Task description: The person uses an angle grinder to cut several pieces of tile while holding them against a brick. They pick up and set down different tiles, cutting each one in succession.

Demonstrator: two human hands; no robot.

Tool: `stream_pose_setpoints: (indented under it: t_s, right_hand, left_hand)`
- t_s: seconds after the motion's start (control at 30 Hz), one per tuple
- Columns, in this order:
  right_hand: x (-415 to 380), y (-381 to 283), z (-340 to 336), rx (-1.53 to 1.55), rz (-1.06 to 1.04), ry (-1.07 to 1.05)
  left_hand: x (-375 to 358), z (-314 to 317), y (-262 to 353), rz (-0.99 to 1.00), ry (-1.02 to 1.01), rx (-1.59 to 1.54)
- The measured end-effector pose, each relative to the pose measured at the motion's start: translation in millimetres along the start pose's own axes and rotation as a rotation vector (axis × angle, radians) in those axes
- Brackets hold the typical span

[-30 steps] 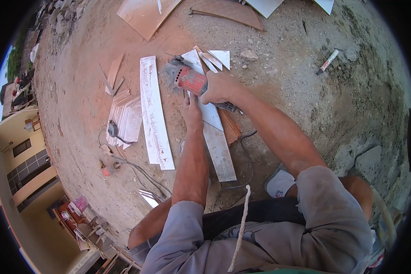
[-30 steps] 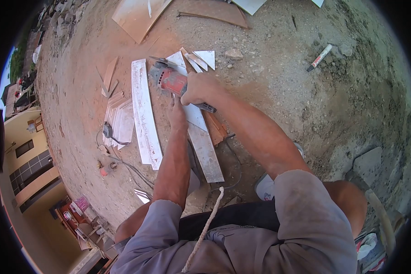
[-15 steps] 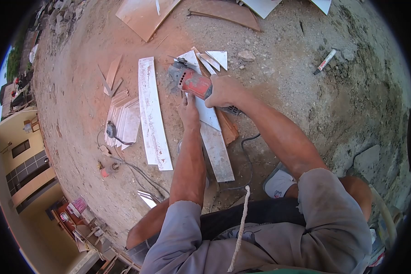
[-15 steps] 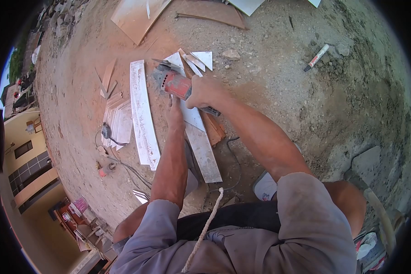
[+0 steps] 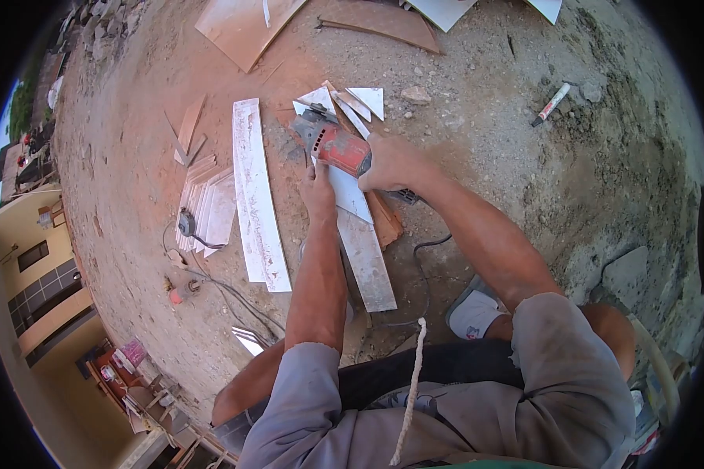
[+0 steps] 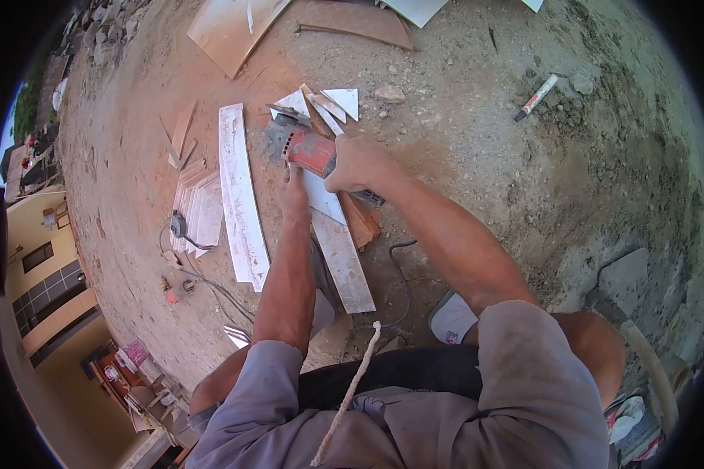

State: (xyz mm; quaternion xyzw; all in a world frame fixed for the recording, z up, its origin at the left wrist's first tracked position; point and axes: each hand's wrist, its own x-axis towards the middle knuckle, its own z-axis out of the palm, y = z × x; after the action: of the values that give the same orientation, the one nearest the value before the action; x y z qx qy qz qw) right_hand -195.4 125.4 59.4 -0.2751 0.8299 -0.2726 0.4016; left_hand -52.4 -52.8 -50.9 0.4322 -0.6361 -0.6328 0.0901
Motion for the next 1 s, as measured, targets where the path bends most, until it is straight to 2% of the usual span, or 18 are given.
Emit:
stream_pose_setpoints:
  t_s: [0.1,0.73,0.8,0.9,1.0]
  right_hand:
    - [-2.1,5.0,2.3,0.016,-0.005,0.013]
    - [-6.1,8.7,-0.8,0.058,-0.017,-0.018]
    - [-3.3,3.7,-2.5,0.060,-0.010,-0.026]
    - [0.7,-1.0,-3.8,0.051,0.003,-0.034]
    - [10.9,-1.6,0.2,0.042,-0.030,-0.013]
  left_hand:
    - [-3.9,10.0,-0.3,0.117,0.111,-0.054]
    - [1.7,6.6,-6.0,0.116,0.099,-0.008]
    - [0.6,9.6,-4.2,0.109,0.090,-0.117]
    - [-2.1,8.4,0.4,0.070,0.070,-0.111]
    - [-3.3,8.5,1.6,0.121,0.068,-0.078]
